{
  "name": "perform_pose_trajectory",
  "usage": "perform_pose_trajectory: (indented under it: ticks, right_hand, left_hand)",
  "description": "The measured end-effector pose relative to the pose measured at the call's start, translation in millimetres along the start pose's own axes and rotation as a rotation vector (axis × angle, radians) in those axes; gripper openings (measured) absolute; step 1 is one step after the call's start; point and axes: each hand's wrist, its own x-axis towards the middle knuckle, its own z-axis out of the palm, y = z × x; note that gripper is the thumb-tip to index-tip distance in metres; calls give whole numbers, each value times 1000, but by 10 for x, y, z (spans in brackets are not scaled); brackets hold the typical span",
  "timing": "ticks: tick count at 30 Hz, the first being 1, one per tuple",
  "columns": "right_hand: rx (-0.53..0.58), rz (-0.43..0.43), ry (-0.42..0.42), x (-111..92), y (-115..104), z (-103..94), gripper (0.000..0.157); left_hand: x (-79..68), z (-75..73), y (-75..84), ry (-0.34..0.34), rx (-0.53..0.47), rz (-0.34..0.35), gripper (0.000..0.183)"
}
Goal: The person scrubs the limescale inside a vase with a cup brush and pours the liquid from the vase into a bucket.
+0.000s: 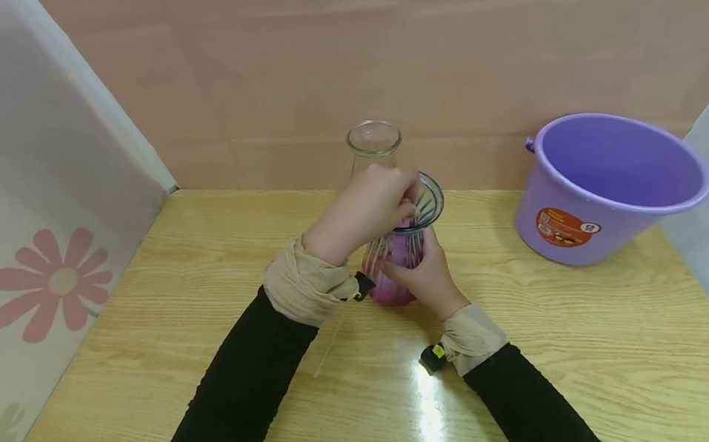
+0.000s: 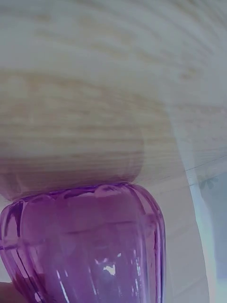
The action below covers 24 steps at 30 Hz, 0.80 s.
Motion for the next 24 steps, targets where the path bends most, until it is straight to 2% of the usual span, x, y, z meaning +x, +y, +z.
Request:
perform_pose_trajectory:
  ticks: [7, 13, 19, 24]
  right_hand:
    - [-7, 4, 2, 8, -4, -10, 85]
    - [-10, 17, 4, 9, 3, -13, 84]
    - [-15, 26, 9, 7, 8, -13, 84]
    - [-23, 10, 13, 7, 11, -5, 82]
  left_hand:
    - [0, 4, -11, 41, -32, -6, 5]
    - [-13, 19, 4, 65, -46, -26, 11]
    - [-16, 19, 45, 67, 6, -51, 13]
    - [-11, 6, 88, 36, 63, -74, 14]
